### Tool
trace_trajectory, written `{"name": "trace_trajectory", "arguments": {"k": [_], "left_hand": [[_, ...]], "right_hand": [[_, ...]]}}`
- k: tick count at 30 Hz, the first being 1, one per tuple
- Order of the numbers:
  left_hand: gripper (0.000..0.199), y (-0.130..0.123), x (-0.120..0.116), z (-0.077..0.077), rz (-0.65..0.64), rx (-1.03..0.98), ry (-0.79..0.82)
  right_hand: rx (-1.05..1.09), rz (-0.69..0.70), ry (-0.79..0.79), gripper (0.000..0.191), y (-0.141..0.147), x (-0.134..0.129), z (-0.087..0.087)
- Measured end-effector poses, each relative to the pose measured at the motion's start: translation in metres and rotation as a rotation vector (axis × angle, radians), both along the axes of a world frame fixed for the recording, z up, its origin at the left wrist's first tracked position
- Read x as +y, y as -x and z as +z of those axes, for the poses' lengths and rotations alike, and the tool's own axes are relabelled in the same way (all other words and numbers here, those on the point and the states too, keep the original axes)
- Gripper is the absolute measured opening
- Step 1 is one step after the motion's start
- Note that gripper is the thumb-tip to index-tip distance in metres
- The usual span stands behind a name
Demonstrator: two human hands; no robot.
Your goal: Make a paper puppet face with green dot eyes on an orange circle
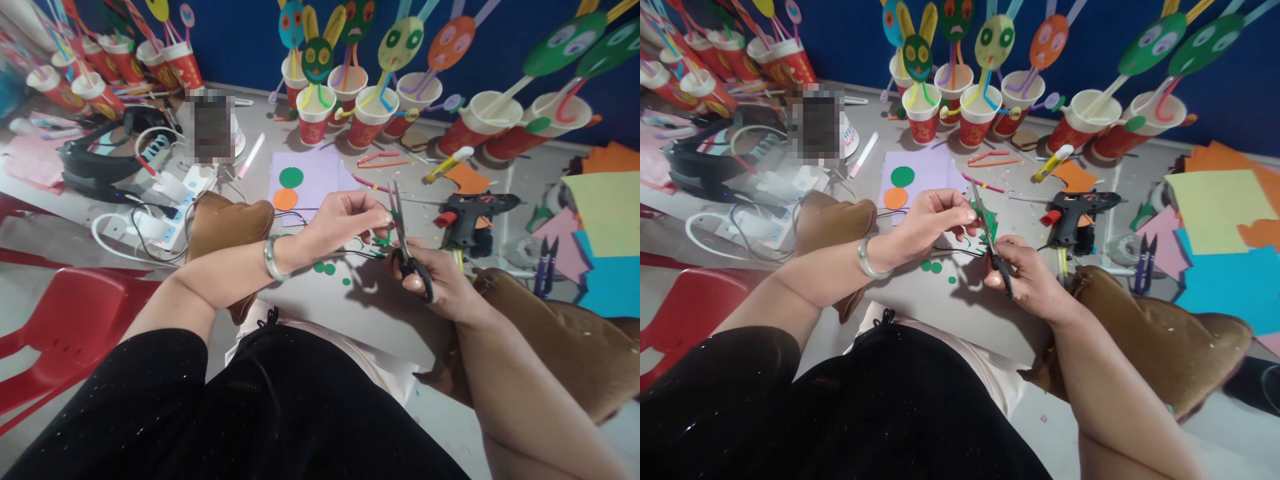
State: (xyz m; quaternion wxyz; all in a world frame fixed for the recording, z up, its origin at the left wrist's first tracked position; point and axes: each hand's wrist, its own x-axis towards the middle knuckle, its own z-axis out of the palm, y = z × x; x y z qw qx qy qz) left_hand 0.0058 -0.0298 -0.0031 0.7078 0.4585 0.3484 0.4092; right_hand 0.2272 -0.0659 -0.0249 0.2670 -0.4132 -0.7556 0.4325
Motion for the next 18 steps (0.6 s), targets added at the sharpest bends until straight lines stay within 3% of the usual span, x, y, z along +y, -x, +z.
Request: {"name": "trace_trajectory", "arguments": {"k": [18], "left_hand": [[0.030,0.0009,0.0013,-0.0023,-0.007,0.001,-0.005]], "right_hand": [[-0.013,-0.011,0.001,0.080,-0.0036,0.0012,-0.0051]]}}
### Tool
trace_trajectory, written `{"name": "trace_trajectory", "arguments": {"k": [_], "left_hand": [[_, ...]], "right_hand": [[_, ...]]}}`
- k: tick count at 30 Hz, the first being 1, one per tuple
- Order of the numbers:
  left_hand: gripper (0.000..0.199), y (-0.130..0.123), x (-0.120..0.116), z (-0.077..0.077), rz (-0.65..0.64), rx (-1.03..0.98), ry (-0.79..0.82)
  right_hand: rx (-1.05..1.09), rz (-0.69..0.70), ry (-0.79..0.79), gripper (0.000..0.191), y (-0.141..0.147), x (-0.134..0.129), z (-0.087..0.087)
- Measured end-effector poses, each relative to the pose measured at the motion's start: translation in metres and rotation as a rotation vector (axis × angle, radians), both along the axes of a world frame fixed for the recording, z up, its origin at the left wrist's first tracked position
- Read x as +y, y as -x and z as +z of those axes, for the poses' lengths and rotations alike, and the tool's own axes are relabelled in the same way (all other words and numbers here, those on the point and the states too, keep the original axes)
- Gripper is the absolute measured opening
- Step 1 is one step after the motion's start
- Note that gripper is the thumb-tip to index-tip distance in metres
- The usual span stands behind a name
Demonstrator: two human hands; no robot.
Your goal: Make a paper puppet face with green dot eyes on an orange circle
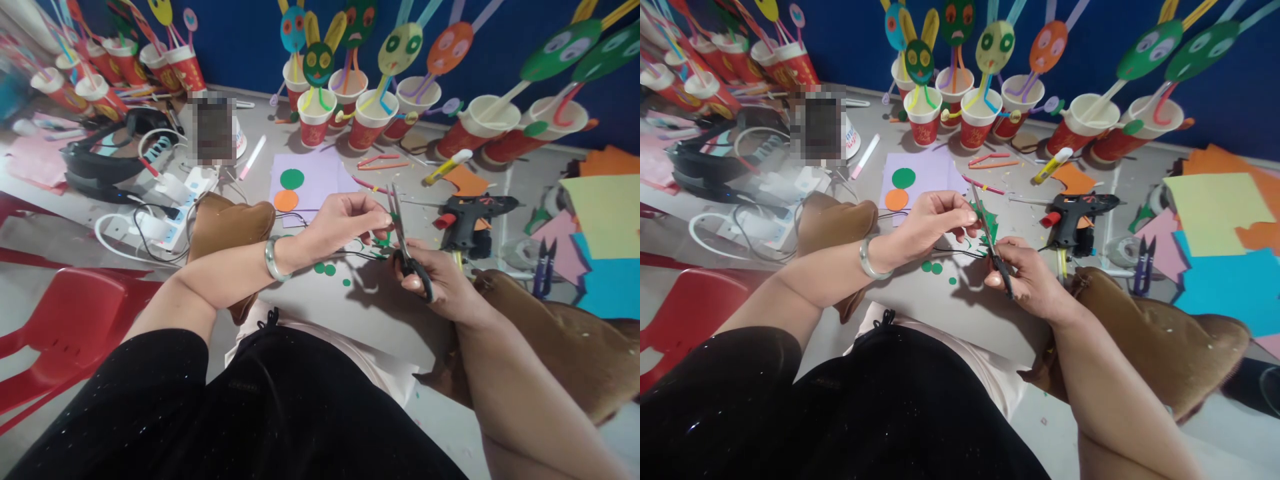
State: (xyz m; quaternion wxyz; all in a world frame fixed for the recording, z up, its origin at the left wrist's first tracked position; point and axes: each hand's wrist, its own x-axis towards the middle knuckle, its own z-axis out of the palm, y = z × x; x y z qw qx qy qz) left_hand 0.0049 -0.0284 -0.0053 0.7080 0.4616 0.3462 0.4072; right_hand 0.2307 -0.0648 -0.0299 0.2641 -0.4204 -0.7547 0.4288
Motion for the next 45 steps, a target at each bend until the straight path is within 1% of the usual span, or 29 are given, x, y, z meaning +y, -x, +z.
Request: {"name": "trace_trajectory", "arguments": {"k": [5,10,13,17,18,20,21,24,27,29,33,37,45], "left_hand": [[0.033,0.000,0.000,0.000,-0.005,0.007,-0.002],[0.034,0.001,0.001,0.001,-0.007,0.017,-0.006],[0.032,0.001,0.001,0.001,-0.001,0.007,0.009],[0.031,-0.001,0.001,0.000,-0.019,0.030,0.075],[0.031,-0.002,0.000,-0.001,-0.028,0.044,0.091],[0.031,-0.004,0.000,-0.001,-0.049,0.071,0.116],[0.030,-0.004,-0.001,-0.001,-0.060,0.084,0.124],[0.031,-0.007,-0.002,-0.003,-0.094,0.119,0.124],[0.031,-0.008,-0.003,-0.007,-0.123,0.136,0.095],[0.030,-0.008,-0.004,-0.011,-0.149,0.138,0.075],[0.027,-0.008,-0.006,-0.017,-0.198,0.130,0.045],[0.027,-0.008,-0.006,-0.020,-0.232,0.130,0.047],[0.018,-0.010,-0.005,-0.018,-0.206,0.153,0.066]], "right_hand": [[-0.009,0.011,-0.005,0.081,-0.001,0.001,-0.001],[0.011,-0.035,0.021,0.080,-0.001,-0.001,-0.001],[0.106,-0.143,0.054,0.075,0.002,-0.002,-0.001],[0.485,-0.377,0.134,0.074,0.010,0.000,0.000],[0.542,-0.429,0.151,0.075,0.012,0.002,0.000],[0.558,-0.511,0.167,0.069,0.015,0.003,0.000],[0.537,-0.525,0.168,0.064,0.015,0.004,-0.001],[0.479,-0.524,0.186,0.051,0.015,0.002,-0.006],[0.448,-0.542,0.254,0.051,0.015,-0.001,-0.011],[0.442,-0.557,0.269,0.051,0.016,-0.002,-0.014],[0.397,-0.536,0.255,0.046,0.019,-0.003,-0.011],[0.344,-0.512,0.235,0.046,0.019,-0.004,-0.005],[0.438,-0.532,0.266,0.043,0.017,-0.002,-0.014]]}}
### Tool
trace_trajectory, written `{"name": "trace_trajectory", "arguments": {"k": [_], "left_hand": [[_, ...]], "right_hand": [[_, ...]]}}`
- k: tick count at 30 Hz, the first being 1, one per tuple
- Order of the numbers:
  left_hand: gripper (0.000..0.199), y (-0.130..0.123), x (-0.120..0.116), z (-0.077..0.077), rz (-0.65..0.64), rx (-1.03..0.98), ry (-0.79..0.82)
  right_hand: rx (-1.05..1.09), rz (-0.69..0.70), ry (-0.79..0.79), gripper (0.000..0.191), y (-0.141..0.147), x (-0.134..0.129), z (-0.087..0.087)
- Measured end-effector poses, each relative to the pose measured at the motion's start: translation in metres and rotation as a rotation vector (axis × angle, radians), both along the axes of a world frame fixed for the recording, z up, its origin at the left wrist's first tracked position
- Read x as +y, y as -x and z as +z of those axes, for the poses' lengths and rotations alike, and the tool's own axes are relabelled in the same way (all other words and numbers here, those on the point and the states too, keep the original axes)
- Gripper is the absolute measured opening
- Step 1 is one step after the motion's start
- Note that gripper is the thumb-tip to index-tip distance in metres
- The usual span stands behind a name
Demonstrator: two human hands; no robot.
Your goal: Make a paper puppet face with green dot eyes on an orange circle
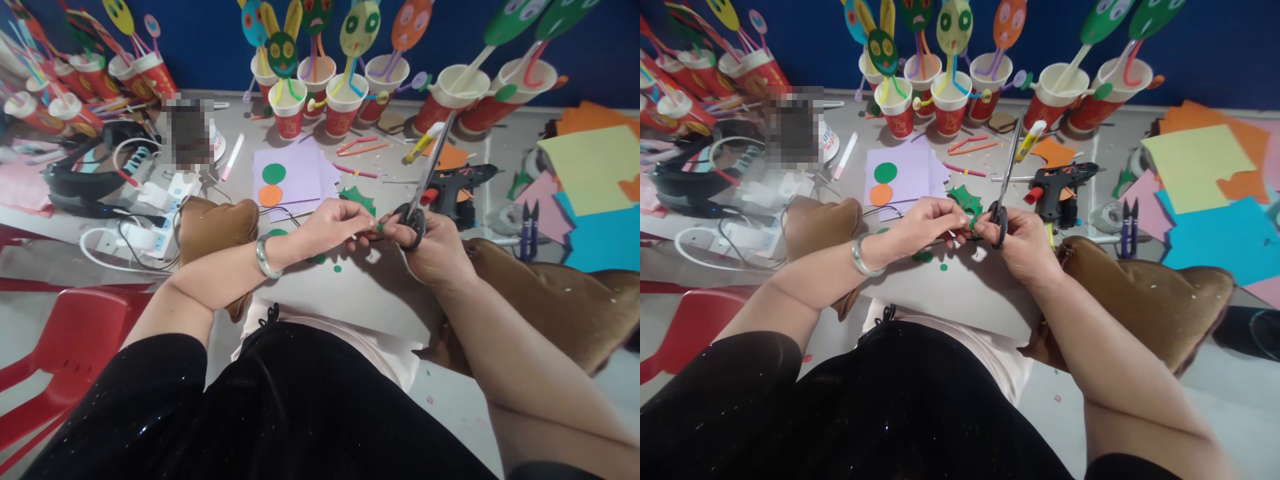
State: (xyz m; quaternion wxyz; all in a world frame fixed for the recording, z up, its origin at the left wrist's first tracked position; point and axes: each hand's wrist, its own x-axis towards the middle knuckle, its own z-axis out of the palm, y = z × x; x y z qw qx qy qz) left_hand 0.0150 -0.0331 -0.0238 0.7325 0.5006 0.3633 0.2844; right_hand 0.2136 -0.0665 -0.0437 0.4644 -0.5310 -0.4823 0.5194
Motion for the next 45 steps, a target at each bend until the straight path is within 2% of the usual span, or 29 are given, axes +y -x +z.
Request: {"name": "trace_trajectory", "arguments": {"k": [3,7,15,21,28,39,42,45], "left_hand": [[0.015,0.001,0.001,-0.002,-0.027,-0.017,-0.027],[0.027,0.002,0.002,-0.005,-0.064,-0.011,-0.072],[0.019,0.001,0.000,-0.006,-0.039,-0.017,-0.037],[0.022,0.000,0.001,0.001,-0.020,0.002,0.049],[0.024,0.000,0.000,0.009,-0.023,0.053,0.062],[0.019,0.005,0.003,0.002,-0.066,0.066,-0.091],[0.018,0.005,0.004,0.001,-0.057,0.116,-0.088],[0.018,0.005,0.005,0.002,-0.056,0.152,-0.076]], "right_hand": [[0.027,-0.015,0.015,0.040,0.001,0.001,-0.001],[0.028,-0.020,0.018,0.039,0.001,0.001,0.001],[-0.003,0.010,0.002,0.036,-0.002,0.001,0.000],[-0.018,0.025,-0.010,0.033,-0.001,0.000,0.001],[-0.077,0.028,0.001,0.036,-0.001,0.000,0.003],[-0.110,0.075,-0.009,0.039,0.004,0.001,0.018],[-0.134,0.017,-0.037,0.038,0.003,0.002,0.016],[-0.108,-0.126,-0.101,0.034,0.000,0.005,0.011]]}}
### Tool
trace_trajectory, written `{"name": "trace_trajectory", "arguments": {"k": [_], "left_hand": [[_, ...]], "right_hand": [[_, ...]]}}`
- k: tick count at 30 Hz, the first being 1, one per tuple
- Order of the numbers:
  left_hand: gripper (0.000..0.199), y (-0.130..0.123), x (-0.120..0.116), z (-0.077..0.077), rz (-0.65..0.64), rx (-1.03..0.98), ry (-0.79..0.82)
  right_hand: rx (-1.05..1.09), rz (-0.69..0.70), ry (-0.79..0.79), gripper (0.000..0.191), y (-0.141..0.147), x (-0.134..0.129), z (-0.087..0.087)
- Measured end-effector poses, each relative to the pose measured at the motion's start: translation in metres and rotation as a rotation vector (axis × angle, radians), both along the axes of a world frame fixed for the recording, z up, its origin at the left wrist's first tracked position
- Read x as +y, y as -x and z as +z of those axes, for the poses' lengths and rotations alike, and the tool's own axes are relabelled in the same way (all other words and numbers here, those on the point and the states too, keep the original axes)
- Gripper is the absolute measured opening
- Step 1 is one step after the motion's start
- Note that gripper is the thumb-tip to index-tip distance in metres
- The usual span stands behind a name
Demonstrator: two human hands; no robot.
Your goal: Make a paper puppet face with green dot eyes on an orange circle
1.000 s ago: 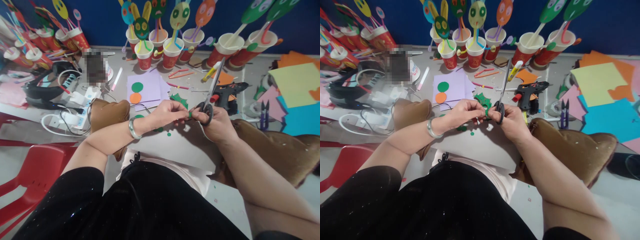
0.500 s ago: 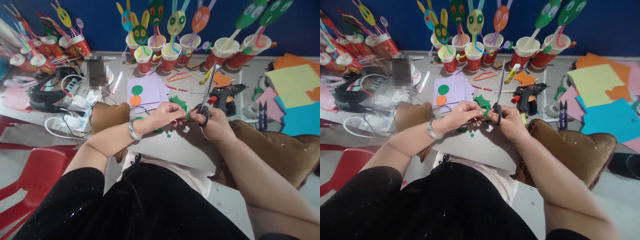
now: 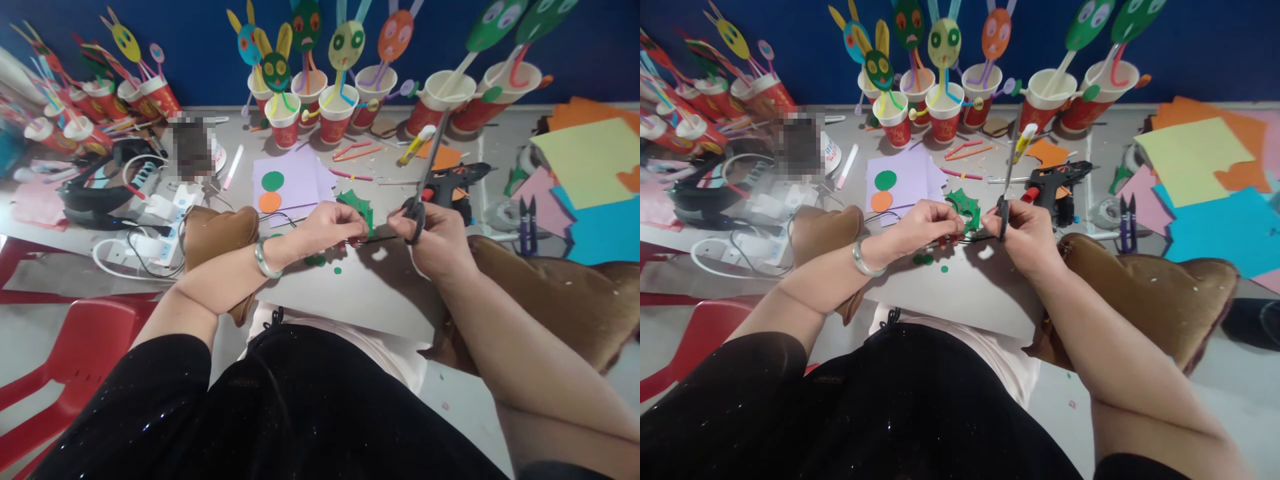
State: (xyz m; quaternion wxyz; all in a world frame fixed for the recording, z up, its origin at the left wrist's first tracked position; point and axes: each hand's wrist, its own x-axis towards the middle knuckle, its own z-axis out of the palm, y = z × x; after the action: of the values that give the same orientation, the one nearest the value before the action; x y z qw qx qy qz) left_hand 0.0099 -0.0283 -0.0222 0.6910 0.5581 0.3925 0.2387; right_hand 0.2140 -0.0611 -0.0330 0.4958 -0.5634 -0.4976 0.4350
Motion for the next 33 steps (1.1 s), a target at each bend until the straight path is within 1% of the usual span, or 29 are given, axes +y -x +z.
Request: {"name": "trace_trajectory", "arguments": {"k": [4,6,7,8,10,12,13,15,17,21,24,28,30,33], "left_hand": [[0.020,0.000,0.000,0.004,-0.050,0.069,0.010],[0.019,0.000,0.000,0.004,-0.101,0.118,-0.022],[0.017,0.001,0.001,0.004,-0.133,0.142,-0.066],[0.016,0.001,0.002,0.003,-0.173,0.163,-0.134],[0.012,0.002,0.003,0.000,-0.265,0.192,-0.331],[0.011,0.003,0.002,-0.002,-0.375,0.220,-0.528],[0.012,0.003,0.000,-0.003,-0.435,0.239,-0.602],[0.014,0.005,-0.003,-0.003,-0.540,0.299,-0.700],[0.016,0.006,-0.006,-0.004,-0.619,0.369,-0.761],[0.019,0.007,-0.009,-0.010,-0.720,0.445,-0.838],[0.021,0.007,-0.009,-0.013,-0.759,0.476,-0.871],[0.020,0.007,-0.009,-0.010,-0.779,0.500,-0.867],[0.020,0.006,-0.009,-0.010,-0.775,0.506,-0.860],[0.018,0.006,-0.008,-0.012,-0.747,0.513,-0.858]], "right_hand": [[0.044,-0.197,-0.088,0.033,-0.003,0.009,-0.007],[0.052,-0.247,-0.120,0.035,-0.004,0.014,-0.011],[0.056,-0.260,-0.143,0.037,-0.005,0.016,-0.012],[0.055,-0.264,-0.172,0.039,-0.006,0.018,-0.014],[0.029,-0.262,-0.233,0.041,-0.007,0.019,-0.018],[-0.021,-0.257,-0.275,0.041,-0.009,0.020,-0.022],[-0.052,-0.256,-0.286,0.040,-0.011,0.019,-0.023],[-0.112,-0.257,-0.292,0.036,-0.013,0.019,-0.027],[-0.161,-0.264,-0.293,0.034,-0.015,0.019,-0.031],[-0.192,-0.285,-0.310,0.039,-0.016,0.020,-0.036],[-0.209,-0.276,-0.320,0.037,-0.015,0.019,-0.034],[-0.222,-0.266,-0.287,0.033,-0.013,0.017,-0.031],[-0.224,-0.264,-0.271,0.031,-0.013,0.017,-0.032],[-0.224,-0.250,-0.268,0.033,-0.014,0.018,-0.035]]}}
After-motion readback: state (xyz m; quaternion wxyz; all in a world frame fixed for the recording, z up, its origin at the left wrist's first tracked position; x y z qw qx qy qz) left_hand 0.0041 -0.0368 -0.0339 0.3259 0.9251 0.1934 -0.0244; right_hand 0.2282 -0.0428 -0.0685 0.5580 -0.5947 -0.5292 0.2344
